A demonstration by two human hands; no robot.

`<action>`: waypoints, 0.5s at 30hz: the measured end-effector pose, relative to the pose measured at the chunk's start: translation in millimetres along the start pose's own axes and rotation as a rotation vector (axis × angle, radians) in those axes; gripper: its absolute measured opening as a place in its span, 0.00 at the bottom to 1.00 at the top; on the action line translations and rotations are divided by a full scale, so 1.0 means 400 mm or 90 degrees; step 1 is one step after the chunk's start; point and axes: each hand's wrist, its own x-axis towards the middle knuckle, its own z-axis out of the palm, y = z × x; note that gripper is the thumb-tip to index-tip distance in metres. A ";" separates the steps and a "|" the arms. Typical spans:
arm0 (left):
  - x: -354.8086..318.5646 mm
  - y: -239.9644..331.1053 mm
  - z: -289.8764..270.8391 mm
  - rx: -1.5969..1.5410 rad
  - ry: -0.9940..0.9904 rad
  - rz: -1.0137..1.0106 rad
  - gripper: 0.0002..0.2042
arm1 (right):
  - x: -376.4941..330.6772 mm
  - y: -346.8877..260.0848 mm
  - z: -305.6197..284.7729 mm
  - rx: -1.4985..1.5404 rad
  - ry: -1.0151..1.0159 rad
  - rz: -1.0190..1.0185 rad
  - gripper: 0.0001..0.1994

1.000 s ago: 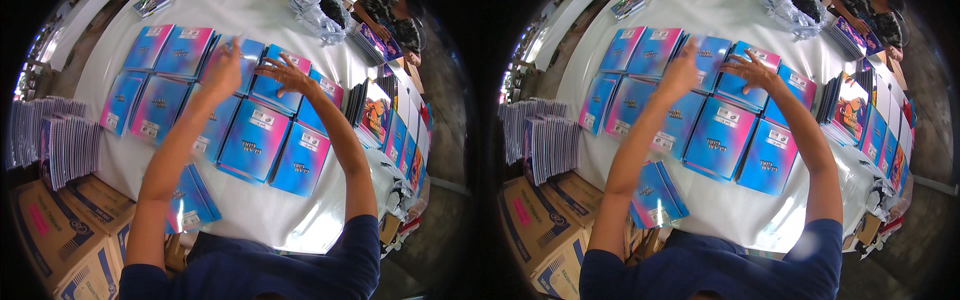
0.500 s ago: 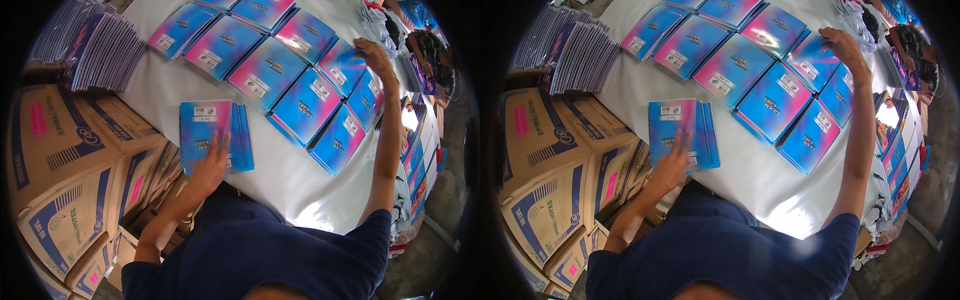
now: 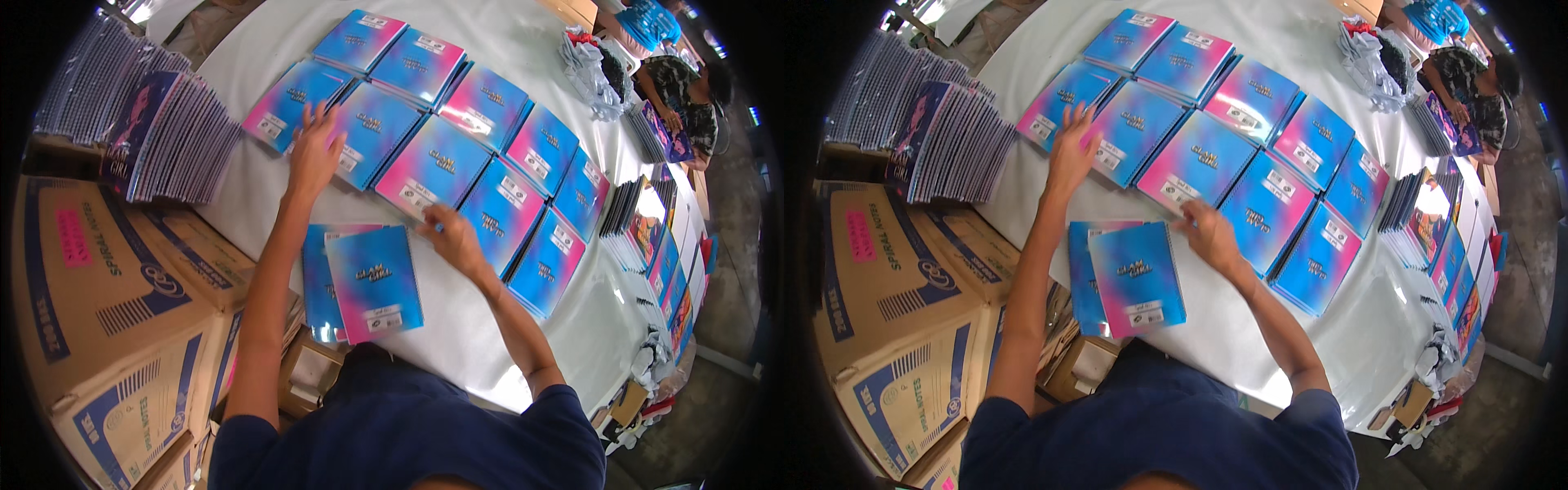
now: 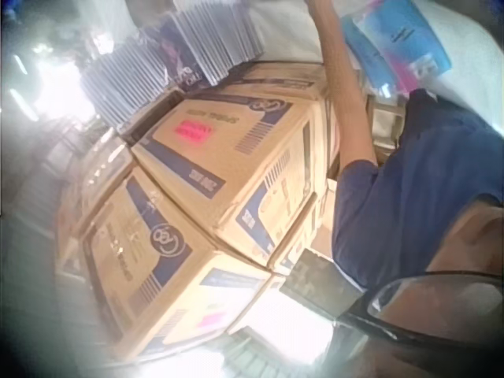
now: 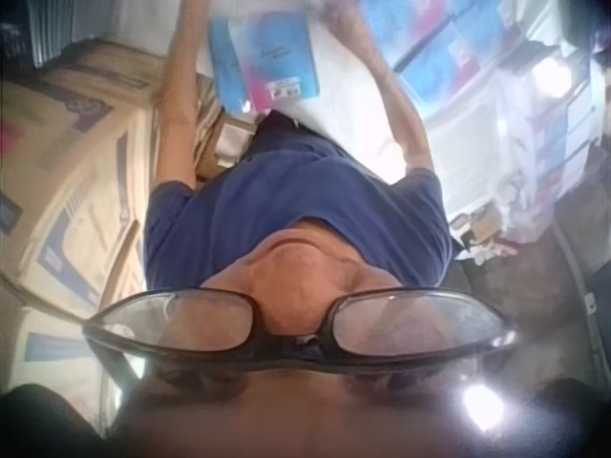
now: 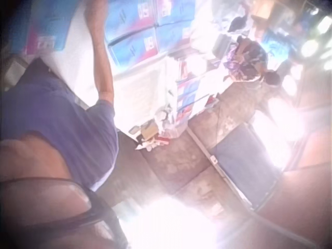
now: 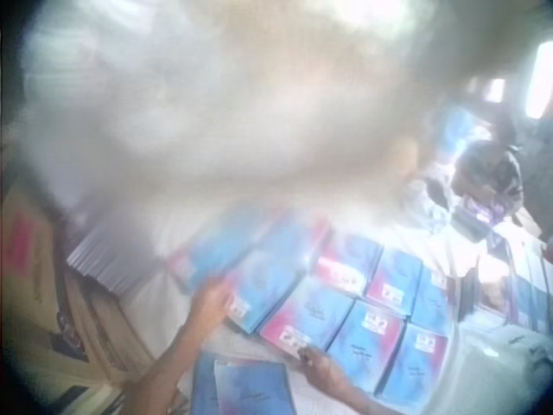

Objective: The person stacks several spiral notebooks, slides them into a plastic bag, and seals the opening with tape from a dispenser.

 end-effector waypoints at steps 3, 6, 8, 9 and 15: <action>0.247 -0.099 0.133 0.113 -0.062 -0.006 0.27 | 0.213 0.002 -0.085 -0.155 0.034 -0.122 0.17; 0.453 -0.164 0.203 0.274 -0.044 -0.075 0.33 | 0.461 0.020 -0.132 -0.314 -0.004 -0.272 0.20; 0.559 -0.205 0.230 0.347 0.006 -0.129 0.38 | 0.605 0.058 -0.122 -0.378 0.003 -0.350 0.22; 0.605 -0.236 0.229 0.356 0.037 -0.163 0.40 | 0.674 0.076 -0.120 -0.412 0.007 -0.389 0.24; 0.687 -0.389 0.176 -0.091 -0.278 -0.462 0.38 | 0.875 0.127 -0.055 -0.556 -0.306 -0.309 0.36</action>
